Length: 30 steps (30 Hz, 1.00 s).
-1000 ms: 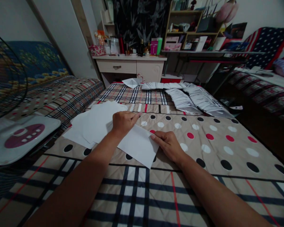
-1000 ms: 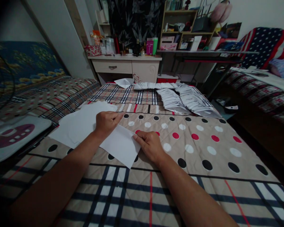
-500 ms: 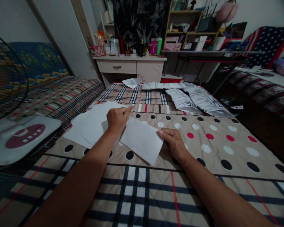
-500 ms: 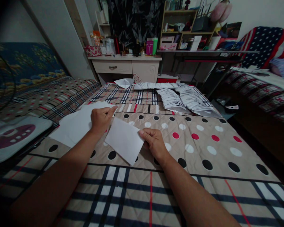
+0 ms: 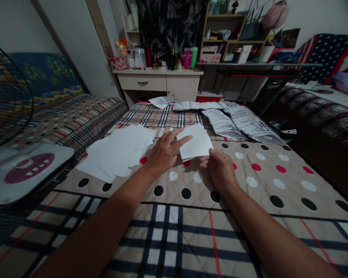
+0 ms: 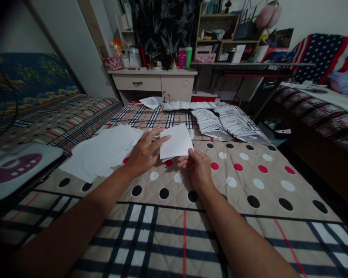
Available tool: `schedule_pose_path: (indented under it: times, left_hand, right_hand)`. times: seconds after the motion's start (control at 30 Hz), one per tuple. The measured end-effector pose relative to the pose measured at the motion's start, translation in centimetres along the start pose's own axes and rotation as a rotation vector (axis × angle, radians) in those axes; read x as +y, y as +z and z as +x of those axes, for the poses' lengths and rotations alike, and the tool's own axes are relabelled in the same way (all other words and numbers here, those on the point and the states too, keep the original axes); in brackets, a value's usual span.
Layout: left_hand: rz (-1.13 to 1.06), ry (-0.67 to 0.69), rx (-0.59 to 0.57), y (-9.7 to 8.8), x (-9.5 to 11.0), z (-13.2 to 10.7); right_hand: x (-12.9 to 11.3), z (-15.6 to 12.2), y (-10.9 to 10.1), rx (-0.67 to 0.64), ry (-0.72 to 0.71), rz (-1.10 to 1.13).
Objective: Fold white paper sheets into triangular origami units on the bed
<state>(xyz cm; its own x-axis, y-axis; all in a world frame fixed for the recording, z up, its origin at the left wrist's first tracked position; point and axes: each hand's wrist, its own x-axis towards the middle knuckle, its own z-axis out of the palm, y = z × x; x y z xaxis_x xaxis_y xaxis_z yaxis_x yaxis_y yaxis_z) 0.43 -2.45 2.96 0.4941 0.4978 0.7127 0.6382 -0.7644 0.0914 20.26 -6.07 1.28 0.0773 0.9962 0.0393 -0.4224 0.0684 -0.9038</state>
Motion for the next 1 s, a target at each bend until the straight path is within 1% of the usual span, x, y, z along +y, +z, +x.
schedule_pose_path:
  times: [0.13, 0.2, 0.23, 0.3, 0.37, 0.4, 0.5, 0.57, 0.63, 0.77, 1.0]
  left_hand:
    - [-0.083, 0.021, 0.009, 0.9, -0.7, -0.5]
    - [-0.145, -0.016, 0.059, 1.1, -1.2, -0.7]
    - [-0.178, -0.047, 0.093, 1.2, -1.4, -0.8]
    - [-0.234, -0.12, 0.146, 1.1, -1.6, -0.9]
    - [-0.271, -0.182, 0.163, 1.0, -1.6, -1.0]
    - [-0.281, -0.202, 0.164, 1.0, -1.6, -1.0]
    - [-0.307, -0.219, 0.164, 1.0, -1.6, -1.0]
    - [-0.326, -0.226, 0.164, 1.1, -1.6, -1.0]
    - [-0.34, -0.258, 0.152, 1.1, -1.7, -1.0]
    - [-0.377, -0.324, 0.129, 1.1, -1.8, -1.1]
    - [-0.439, -0.358, 0.138, 1.0, -1.6, -1.2]
  right_hand:
    - [-0.1, -0.2, 0.2, -0.062, 0.046, -0.036]
    - [-0.1, -0.3, 0.2, -0.069, 0.033, -0.056]
    - [-0.1, -0.4, 0.1, -0.045, -0.001, -0.064]
    - [-0.2, -0.4, 0.0, 0.043, -0.124, -0.107]
    - [-0.1, -0.5, 0.0, 0.107, -0.257, -0.216]
    - [-0.1, -0.5, -0.1, 0.108, -0.303, -0.287]
    - [0.3, -0.4, -0.1, 0.017, -0.353, -0.459]
    - [0.5, -0.2, -0.2, -0.05, -0.38, -0.516]
    - [0.7, 0.0, -0.4, -0.087, -0.425, -0.563]
    - [0.7, 0.3, -0.7, -0.084, -0.483, -0.624]
    - [0.7, 0.2, -0.8, -0.072, -0.477, -0.609]
